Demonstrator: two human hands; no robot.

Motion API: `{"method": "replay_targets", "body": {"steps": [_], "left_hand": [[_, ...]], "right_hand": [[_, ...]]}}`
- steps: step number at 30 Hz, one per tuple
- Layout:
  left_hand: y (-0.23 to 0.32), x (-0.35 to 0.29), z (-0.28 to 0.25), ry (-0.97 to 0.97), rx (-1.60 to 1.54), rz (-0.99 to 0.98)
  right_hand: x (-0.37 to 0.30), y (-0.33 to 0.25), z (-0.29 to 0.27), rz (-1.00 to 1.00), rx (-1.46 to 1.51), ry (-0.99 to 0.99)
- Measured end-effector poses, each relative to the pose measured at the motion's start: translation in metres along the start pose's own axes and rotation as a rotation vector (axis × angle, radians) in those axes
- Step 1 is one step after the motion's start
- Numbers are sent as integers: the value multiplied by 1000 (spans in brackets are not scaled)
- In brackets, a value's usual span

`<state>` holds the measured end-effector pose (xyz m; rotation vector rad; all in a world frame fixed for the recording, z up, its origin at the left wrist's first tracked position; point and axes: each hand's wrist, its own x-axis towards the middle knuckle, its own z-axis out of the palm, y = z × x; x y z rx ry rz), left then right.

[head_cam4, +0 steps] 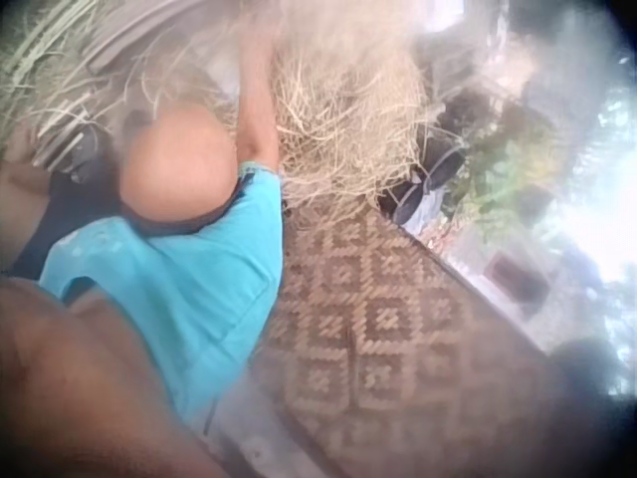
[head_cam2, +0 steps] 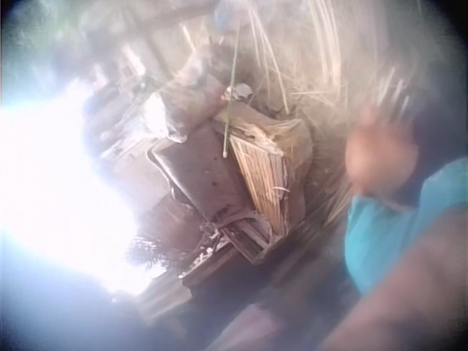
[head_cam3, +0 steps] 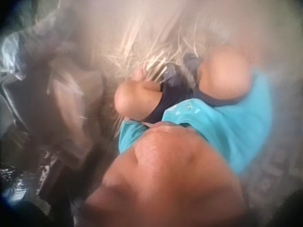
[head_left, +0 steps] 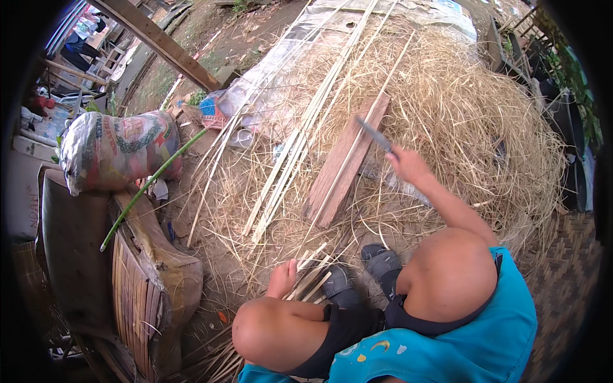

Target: The person sits on the ground and uses a machete to split long bamboo poles into thin strips. They repeatedly position each pole on a wooden board and strike it with the machete, then gather the resulting strips.

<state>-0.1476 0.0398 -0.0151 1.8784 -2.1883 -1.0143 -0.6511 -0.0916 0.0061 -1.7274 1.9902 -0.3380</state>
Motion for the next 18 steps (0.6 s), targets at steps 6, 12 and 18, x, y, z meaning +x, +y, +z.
{"method": "replay_targets", "body": {"steps": [6,12,18], "left_hand": [[-43,-46,4,-21,-282,-207],[26,56,10,-45,-336,-99],[36,31,17,29,-271,-28]], "right_hand": [[-42,-29,49,-335,-88,-113],[-49,-54,73,-289,58,-34],[0,23,14,-55,-50,76]]}}
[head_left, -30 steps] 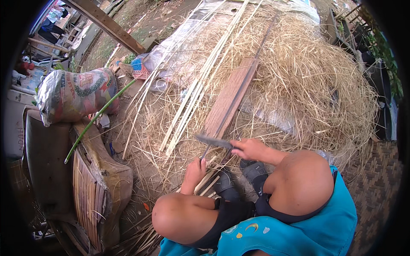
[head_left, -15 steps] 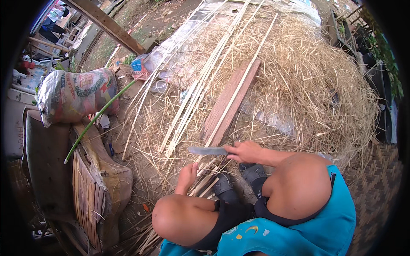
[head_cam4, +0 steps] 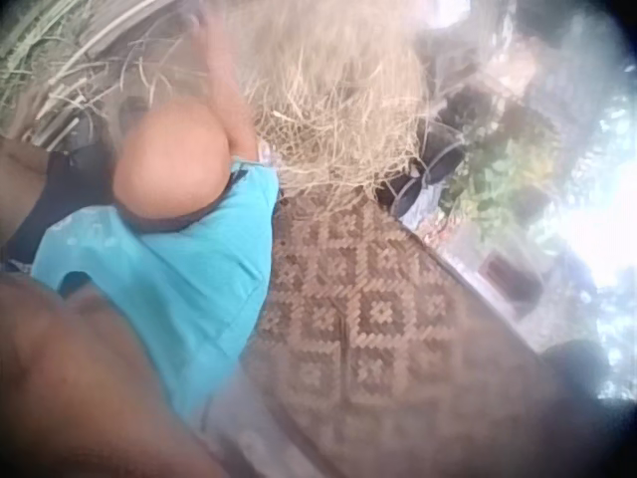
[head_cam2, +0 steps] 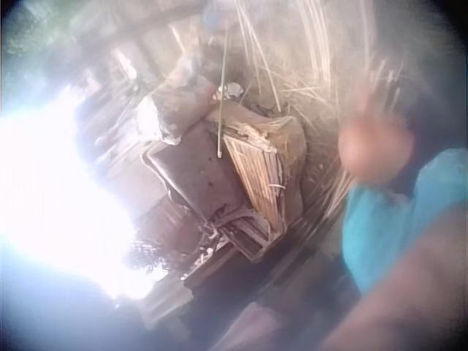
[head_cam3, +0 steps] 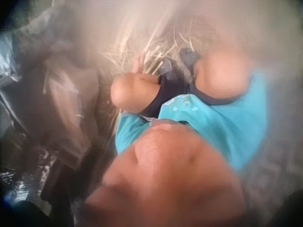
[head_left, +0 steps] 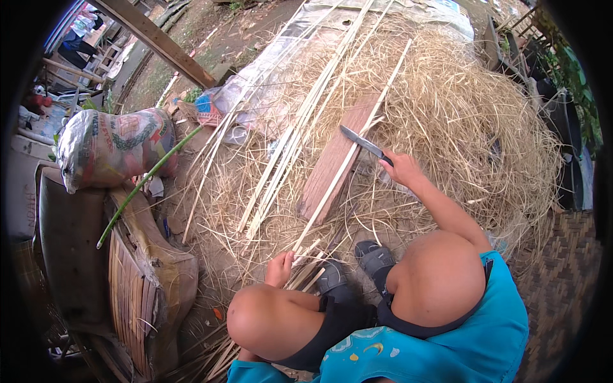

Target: The person sits on the ground and uses a machete to split long bamboo poles into thin strips. They repeatedly position each pole on a wooden board and strike it with the machete, then gather the resulting strips.

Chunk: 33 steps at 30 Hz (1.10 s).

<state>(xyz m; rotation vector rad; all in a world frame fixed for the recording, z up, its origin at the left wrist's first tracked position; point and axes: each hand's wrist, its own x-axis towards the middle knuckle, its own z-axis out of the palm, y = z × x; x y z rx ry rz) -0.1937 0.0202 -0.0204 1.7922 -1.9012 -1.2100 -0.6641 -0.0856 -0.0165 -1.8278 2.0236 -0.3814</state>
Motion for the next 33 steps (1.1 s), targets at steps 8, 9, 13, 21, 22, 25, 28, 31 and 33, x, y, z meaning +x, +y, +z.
{"method": "replay_targets", "body": {"steps": [8,9,13,21,22,25,28,31,33], "left_hand": [[-29,-7,-10,-82,-94,-45],[-30,-13,-16,-56,-73,-44],[-5,-3,-20,-21,-6,-16],[-47,-50,-39,-13,11,-127],[-48,-43,-43,1,48,-108],[-23,25,-21,-195,-276,-189],[-14,29,-33,-307,-581,-464],[-35,9,-51,-408,-646,-476],[-28,4,-38,-308,-575,-358]], "right_hand": [[-10,-6,22,-133,3,-198],[1,4,10,-101,-18,-153],[25,6,-26,-37,-82,-23],[29,27,-39,242,50,25],[24,-1,-32,250,113,-39],[-55,-65,21,-111,139,-125],[-94,-113,67,-467,47,-253],[-28,-44,15,-138,-46,-112],[6,5,-7,-143,-175,32]]}}
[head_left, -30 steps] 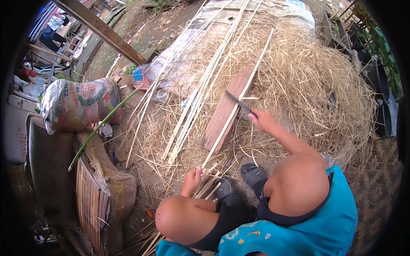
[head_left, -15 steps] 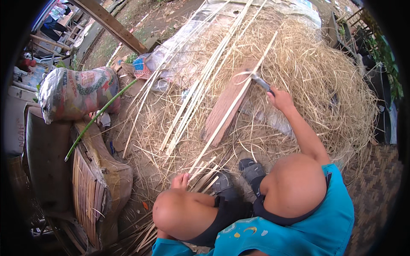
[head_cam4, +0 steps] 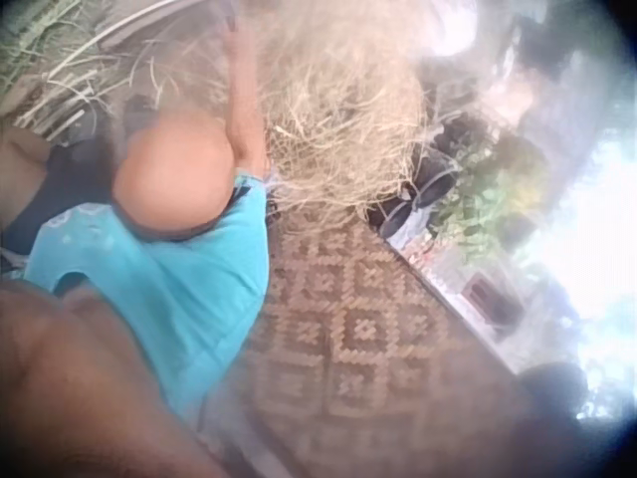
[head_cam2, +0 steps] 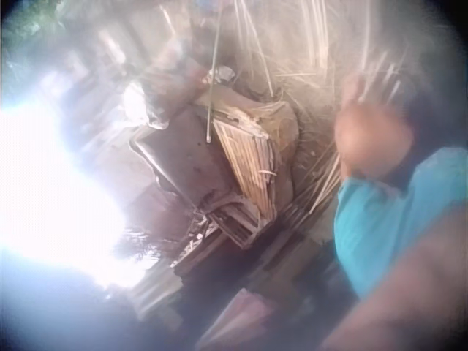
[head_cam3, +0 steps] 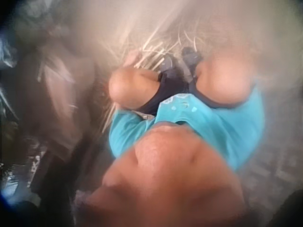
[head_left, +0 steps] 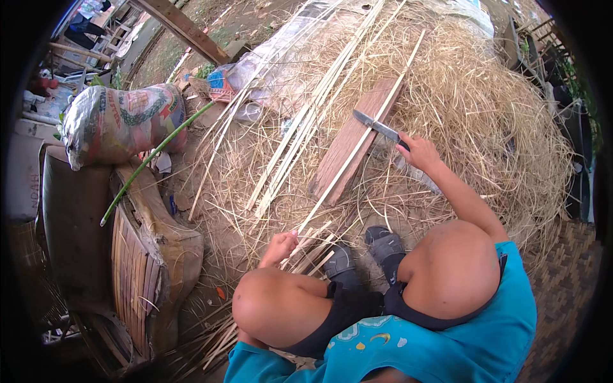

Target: The person sits on the ground and uses a machete to split long bamboo poles into thin strips. They repeatedly position each pole on a wooden board and strike it with the machete, then gather the resulting strips.

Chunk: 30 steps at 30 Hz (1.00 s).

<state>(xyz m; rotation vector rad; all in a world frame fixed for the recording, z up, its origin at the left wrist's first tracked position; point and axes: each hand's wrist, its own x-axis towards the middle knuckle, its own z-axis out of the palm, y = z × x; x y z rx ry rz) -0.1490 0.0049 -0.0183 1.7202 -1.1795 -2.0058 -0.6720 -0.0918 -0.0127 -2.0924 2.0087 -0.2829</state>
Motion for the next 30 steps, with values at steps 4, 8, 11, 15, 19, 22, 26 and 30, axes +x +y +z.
{"method": "replay_targets", "body": {"steps": [4,8,11,15,19,22,26,30], "left_hand": [[-4,17,3,50,17,-22],[-62,-63,-38,93,20,-112],[-48,-72,-42,233,145,-139],[-38,-25,-1,324,594,251],[24,29,61,314,931,421],[19,11,52,304,1026,311],[-10,-16,10,298,894,257],[27,31,51,139,667,301]], "right_hand": [[2,-34,15,18,122,-87],[0,2,7,134,112,-83],[24,72,-45,486,103,133],[-18,-26,2,180,250,-56],[-63,-81,24,9,280,-104],[-50,-36,22,-12,183,63],[5,29,-41,467,158,107],[-48,-67,11,-19,269,-37]]}}
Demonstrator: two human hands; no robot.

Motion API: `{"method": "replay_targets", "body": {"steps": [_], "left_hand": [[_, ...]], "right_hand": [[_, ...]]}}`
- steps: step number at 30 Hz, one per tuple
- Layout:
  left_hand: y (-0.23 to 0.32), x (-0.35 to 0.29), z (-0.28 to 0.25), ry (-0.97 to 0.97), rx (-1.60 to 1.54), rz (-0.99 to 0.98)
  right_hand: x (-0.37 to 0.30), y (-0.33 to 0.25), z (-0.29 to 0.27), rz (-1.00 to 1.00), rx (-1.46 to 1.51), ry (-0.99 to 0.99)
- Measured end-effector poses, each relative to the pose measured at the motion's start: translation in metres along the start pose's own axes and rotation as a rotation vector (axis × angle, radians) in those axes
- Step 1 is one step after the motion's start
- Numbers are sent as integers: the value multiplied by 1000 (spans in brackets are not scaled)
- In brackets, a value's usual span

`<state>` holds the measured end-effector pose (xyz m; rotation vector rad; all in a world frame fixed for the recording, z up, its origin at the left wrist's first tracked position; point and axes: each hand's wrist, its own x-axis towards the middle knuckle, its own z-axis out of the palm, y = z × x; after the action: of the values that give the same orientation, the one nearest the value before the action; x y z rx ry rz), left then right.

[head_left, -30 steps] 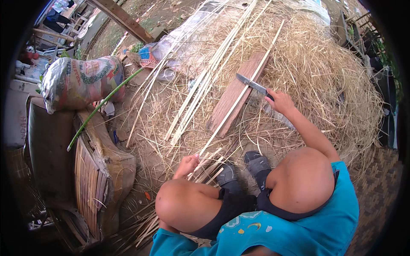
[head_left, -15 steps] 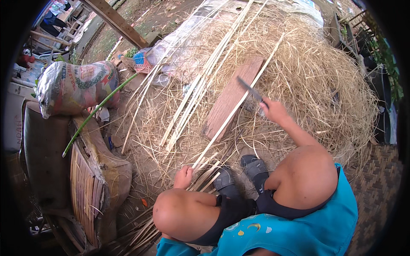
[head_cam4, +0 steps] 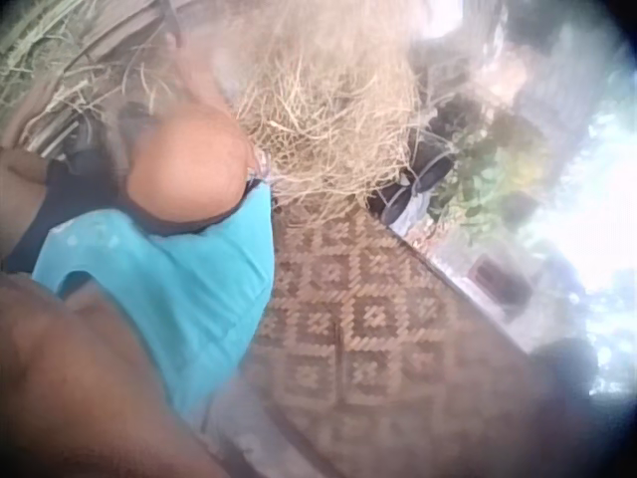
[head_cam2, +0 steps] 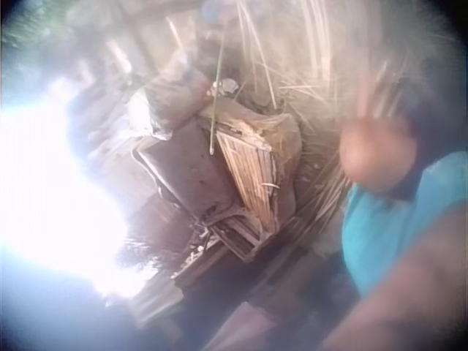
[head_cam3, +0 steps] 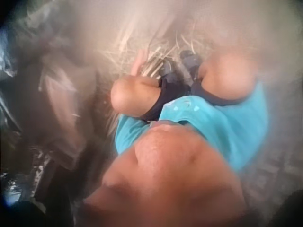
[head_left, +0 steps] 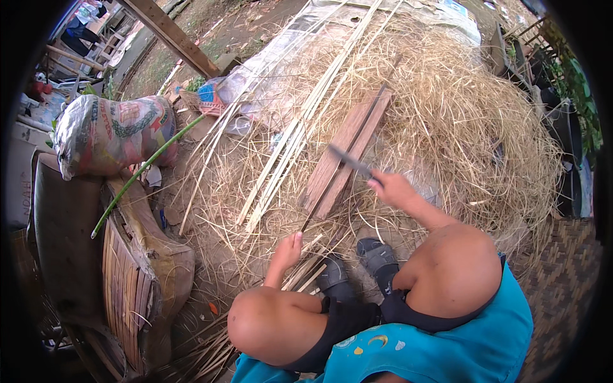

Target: The person sits on the ground and uses a machete to split long bamboo poles into thin strips. They repeatedly position each pole on a wooden board and strike it with the machete, then gather the resulting strips.

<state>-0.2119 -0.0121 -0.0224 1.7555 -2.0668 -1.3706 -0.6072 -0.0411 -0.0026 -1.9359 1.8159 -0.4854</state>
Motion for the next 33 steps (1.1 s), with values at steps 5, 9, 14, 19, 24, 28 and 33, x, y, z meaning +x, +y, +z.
{"method": "replay_targets", "body": {"steps": [5,9,14,19,24,28,33], "left_hand": [[-14,-18,-1,107,51,-28],[-14,-17,-7,101,56,-34],[-51,-112,-11,120,90,-292],[-64,-96,-6,135,77,-221],[-3,-20,6,208,308,22],[-6,-27,10,134,404,-10],[4,-26,8,207,403,-11]], "right_hand": [[-1,-29,8,63,86,-85],[6,-29,7,-37,45,-209],[58,63,-48,356,11,10],[45,41,-18,214,-33,115],[-28,-56,59,-287,-22,-228],[13,29,16,-266,-172,-100],[-3,-30,23,-237,-107,-228]]}}
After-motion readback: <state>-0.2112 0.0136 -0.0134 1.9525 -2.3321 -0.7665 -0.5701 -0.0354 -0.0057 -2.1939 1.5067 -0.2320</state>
